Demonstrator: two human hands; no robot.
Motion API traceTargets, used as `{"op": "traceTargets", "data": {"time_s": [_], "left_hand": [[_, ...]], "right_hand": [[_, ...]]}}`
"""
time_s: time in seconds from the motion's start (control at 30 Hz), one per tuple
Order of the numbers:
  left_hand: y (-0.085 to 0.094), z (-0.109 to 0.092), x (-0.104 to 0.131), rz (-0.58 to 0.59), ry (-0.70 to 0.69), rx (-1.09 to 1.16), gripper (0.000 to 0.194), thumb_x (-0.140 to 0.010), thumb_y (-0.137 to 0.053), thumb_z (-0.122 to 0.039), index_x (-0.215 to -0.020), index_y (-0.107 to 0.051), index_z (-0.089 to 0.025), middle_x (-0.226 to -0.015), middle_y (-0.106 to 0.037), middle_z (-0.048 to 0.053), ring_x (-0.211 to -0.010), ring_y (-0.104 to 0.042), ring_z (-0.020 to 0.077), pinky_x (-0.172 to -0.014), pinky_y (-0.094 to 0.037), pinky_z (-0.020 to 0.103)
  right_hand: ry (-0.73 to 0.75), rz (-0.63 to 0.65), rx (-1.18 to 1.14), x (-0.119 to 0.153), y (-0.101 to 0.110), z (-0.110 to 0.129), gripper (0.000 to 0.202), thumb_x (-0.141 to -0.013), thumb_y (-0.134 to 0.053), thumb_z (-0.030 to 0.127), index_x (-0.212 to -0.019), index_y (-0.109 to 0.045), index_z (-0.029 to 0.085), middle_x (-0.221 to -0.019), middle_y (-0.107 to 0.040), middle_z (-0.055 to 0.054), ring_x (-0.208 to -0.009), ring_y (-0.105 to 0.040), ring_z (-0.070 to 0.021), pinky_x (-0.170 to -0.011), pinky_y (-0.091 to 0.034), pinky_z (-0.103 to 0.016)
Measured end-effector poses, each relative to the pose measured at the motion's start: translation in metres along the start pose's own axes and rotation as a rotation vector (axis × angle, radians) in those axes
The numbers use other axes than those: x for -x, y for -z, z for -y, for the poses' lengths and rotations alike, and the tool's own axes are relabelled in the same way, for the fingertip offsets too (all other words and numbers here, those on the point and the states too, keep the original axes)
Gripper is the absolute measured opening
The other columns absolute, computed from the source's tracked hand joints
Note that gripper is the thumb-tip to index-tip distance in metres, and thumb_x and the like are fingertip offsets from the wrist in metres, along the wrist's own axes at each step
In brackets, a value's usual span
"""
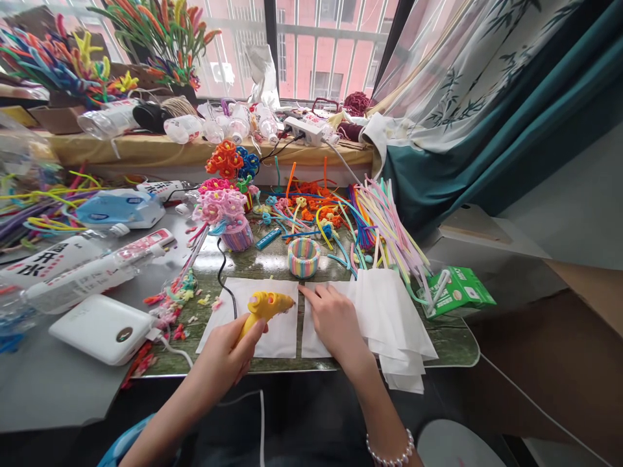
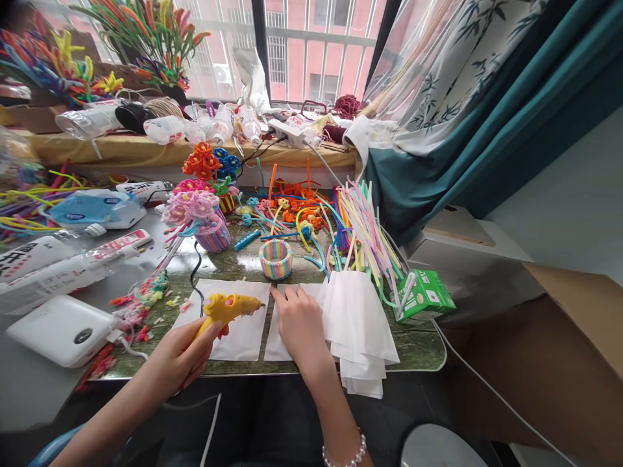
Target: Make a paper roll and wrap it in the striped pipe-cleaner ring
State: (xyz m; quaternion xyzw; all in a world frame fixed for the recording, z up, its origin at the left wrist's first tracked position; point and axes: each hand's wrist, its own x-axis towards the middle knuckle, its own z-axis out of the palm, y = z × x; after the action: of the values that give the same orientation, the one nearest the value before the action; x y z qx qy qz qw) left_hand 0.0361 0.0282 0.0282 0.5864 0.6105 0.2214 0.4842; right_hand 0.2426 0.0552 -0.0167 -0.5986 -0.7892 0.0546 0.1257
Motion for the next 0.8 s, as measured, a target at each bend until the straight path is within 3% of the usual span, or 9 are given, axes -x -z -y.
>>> {"op": "traceTargets", "data": {"time_s": [0.3,0.5,0.8], "left_hand": [[0.004,0.001,0.014,0.031,-0.001,-0.047,0.052,-0.077,-0.042,-0.072,-0.074,-0.058,-0.022,-0.038,-0.035,-0.007,-0.032,-0.035,0.0124,-0.035,-0.025,0.025],[0.004,0.001,0.023,0.066,0.023,-0.046,0.051,-0.076,-0.042,-0.073,-0.064,-0.045,-0.024,-0.038,-0.037,-0.007,-0.031,-0.035,0.0115,-0.035,-0.026,0.026],[0.008,0.021,0.029,0.115,-0.052,-0.096,0.048,-0.086,-0.038,-0.067,-0.067,-0.044,-0.023,-0.038,-0.036,-0.008,-0.032,-0.034,0.0097,-0.034,-0.024,0.023]], "right_hand": [[0.006,0.006,0.006,0.001,0.0,0.0,0.049,-0.093,-0.046,0.008,-0.137,-0.058,0.026,-0.101,-0.068,-0.007,-0.095,-0.058,-0.0236,-0.077,-0.046,-0.034],[0.005,0.001,0.012,0.001,0.001,0.001,0.05,-0.092,-0.047,0.007,-0.137,-0.058,0.026,-0.102,-0.068,-0.006,-0.096,-0.058,-0.0232,-0.078,-0.046,-0.034],[0.011,0.001,0.024,0.0,-0.001,-0.001,0.047,-0.094,-0.047,0.01,-0.137,-0.058,0.026,-0.101,-0.068,-0.006,-0.094,-0.058,-0.0231,-0.076,-0.045,-0.033]]}}
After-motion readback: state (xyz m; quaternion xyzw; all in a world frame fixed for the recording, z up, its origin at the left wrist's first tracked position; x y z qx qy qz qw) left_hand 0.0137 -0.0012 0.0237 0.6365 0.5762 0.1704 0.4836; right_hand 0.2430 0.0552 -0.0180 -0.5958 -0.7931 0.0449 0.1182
